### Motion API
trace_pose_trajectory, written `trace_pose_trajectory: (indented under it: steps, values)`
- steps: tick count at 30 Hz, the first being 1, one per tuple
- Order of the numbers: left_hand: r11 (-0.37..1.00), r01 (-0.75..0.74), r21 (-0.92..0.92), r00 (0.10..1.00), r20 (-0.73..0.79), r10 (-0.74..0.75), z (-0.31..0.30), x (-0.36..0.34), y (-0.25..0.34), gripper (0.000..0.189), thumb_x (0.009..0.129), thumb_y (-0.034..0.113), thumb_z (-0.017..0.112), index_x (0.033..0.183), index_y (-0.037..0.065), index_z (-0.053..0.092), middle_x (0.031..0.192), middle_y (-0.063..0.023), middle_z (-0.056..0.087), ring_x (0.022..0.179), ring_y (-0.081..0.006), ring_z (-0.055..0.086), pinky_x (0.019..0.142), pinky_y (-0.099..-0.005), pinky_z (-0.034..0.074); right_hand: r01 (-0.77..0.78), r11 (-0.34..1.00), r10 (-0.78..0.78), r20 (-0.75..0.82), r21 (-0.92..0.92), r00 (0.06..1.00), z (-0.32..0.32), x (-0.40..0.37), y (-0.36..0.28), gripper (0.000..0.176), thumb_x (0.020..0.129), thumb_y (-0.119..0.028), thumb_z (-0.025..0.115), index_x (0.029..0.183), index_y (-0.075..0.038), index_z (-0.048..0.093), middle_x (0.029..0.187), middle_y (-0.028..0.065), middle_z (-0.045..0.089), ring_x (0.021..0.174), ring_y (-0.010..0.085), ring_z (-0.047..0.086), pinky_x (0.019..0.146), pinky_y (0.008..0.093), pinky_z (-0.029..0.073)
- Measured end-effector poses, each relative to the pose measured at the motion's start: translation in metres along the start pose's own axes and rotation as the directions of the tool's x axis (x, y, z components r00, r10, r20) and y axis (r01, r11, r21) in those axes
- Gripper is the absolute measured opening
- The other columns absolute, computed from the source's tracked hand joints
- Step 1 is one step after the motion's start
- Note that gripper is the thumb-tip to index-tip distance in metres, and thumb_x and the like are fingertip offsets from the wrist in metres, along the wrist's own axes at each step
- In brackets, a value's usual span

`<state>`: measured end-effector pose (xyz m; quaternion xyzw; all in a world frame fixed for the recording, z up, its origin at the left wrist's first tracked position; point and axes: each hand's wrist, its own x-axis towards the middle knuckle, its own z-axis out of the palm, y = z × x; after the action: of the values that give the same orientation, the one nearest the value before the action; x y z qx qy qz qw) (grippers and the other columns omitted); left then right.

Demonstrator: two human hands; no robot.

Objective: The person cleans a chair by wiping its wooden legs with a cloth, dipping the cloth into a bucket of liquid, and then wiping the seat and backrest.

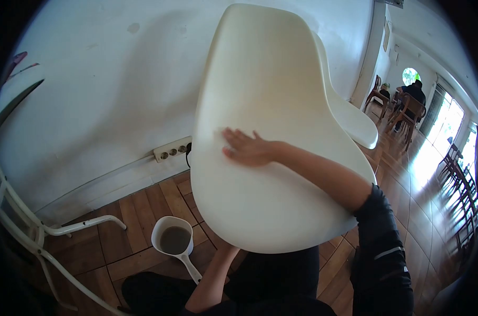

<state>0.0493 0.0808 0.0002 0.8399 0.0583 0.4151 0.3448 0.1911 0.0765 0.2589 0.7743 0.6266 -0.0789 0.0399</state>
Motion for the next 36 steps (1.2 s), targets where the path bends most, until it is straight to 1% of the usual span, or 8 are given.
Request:
trace_pose_trajectory:
  steps: [5, 9, 15, 20, 25, 28, 34, 36]
  values:
    - [1.000, 0.006, -0.022, 0.999, -0.032, -0.007, 0.005, 0.001, -0.004, 0.039, 0.086, 0.030, 0.062, 0.117, 0.007, 0.055, 0.110, -0.0093, 0.058, 0.101, -0.0247, 0.056, 0.081, -0.0385, 0.048, 0.400, 0.917, -0.400, -0.032, -0.007, 0.916, 0.003, -0.071, -0.060, 0.081, 0.090, -0.065, 0.010, 0.148, -0.010, -0.001, 0.154, 0.0142, -0.002, 0.142, 0.0313, 0.001, 0.110, 0.0591, 0.006]
    - [1.000, 0.014, -0.025, 0.998, -0.054, -0.015, 0.006, 0.002, -0.006, 0.037, 0.085, 0.029, 0.063, 0.113, 0.007, 0.057, 0.106, -0.0092, 0.060, 0.097, -0.0248, 0.057, 0.078, -0.0384, 0.049, 0.433, 0.901, -0.433, 0.033, -0.013, 0.901, -0.002, -0.119, -0.053, 0.079, 0.089, -0.067, 0.011, 0.148, -0.015, 0.004, 0.154, 0.0118, 0.001, 0.142, 0.0301, 0.002, 0.109, 0.0619, 0.004]
    - [0.999, 0.042, -0.005, 0.996, -0.076, -0.042, 0.008, -0.002, -0.007, 0.033, 0.083, 0.027, 0.064, 0.108, 0.007, 0.060, 0.099, -0.0089, 0.063, 0.092, -0.0250, 0.060, 0.072, -0.0383, 0.051, -0.085, 0.995, 0.078, 0.138, 0.050, 0.987, -0.004, -0.121, 0.043, 0.075, 0.088, -0.066, 0.004, 0.148, -0.021, 0.010, 0.155, 0.0016, 0.005, 0.142, 0.0231, 0.005, 0.110, 0.0604, 0.000]
    - [0.999, -0.043, -0.027, 0.972, -0.232, 0.035, -0.009, 0.016, 0.026, 0.029, 0.083, 0.024, 0.064, 0.103, 0.004, 0.060, 0.095, -0.0099, 0.063, 0.088, -0.0260, 0.060, 0.070, -0.0395, 0.050, -0.554, 0.791, 0.586, 0.065, -0.260, 0.808, -0.023, -0.167, 0.136, 0.066, 0.094, -0.056, 0.010, 0.148, -0.017, 0.011, 0.155, 0.0017, 0.007, 0.143, 0.0240, 0.003, 0.110, 0.0613, 0.002]
    - [1.000, -0.026, 0.001, 0.970, -0.242, 0.026, -0.002, 0.016, 0.019, 0.026, 0.082, 0.018, 0.063, 0.102, 0.002, 0.059, 0.093, -0.0126, 0.062, 0.086, -0.0281, 0.060, 0.069, -0.0407, 0.049, -0.607, 0.717, 0.629, -0.059, -0.343, 0.775, -0.009, -0.158, 0.136, 0.071, 0.093, -0.060, 0.012, 0.148, -0.016, 0.009, 0.155, 0.0051, 0.006, 0.143, 0.0252, 0.002, 0.110, 0.0595, 0.002]
    - [0.988, -0.117, 0.098, 0.968, -0.210, 0.136, -0.008, 0.022, 0.025, 0.024, 0.083, 0.015, 0.062, 0.102, 0.001, 0.058, 0.093, -0.0136, 0.062, 0.085, -0.0284, 0.060, 0.068, -0.0407, 0.049, -0.478, 0.868, 0.487, 0.040, -0.135, 0.872, -0.002, -0.127, 0.117, 0.075, 0.091, -0.063, 0.012, 0.148, -0.013, 0.009, 0.155, 0.0068, 0.006, 0.142, 0.0269, 0.004, 0.110, 0.0595, 0.002]
    - [0.999, 0.010, -0.042, 0.975, -0.219, -0.019, -0.019, 0.026, 0.047, 0.025, 0.084, 0.014, 0.060, 0.105, 0.001, 0.058, 0.098, -0.0157, 0.062, 0.090, -0.0308, 0.060, 0.073, -0.0408, 0.049, -0.042, 0.999, 0.044, 0.076, -0.021, 0.996, -0.002, -0.074, -0.006, 0.076, 0.092, -0.061, 0.014, 0.147, -0.010, 0.006, 0.154, 0.0100, 0.005, 0.142, 0.0302, 0.006, 0.110, 0.0600, 0.007]
    - [0.971, -0.089, -0.220, 0.918, -0.396, -0.006, -0.018, 0.031, 0.053, 0.028, 0.085, 0.016, 0.060, 0.108, 0.001, 0.057, 0.102, -0.0167, 0.061, 0.095, -0.0333, 0.058, 0.078, -0.0408, 0.049, 0.149, 0.988, -0.149, -0.001, -0.038, 0.989, 0.006, -0.079, -0.048, 0.077, 0.092, -0.062, 0.016, 0.147, -0.009, 0.005, 0.154, 0.0107, 0.005, 0.141, 0.0317, 0.007, 0.110, 0.0593, 0.008]
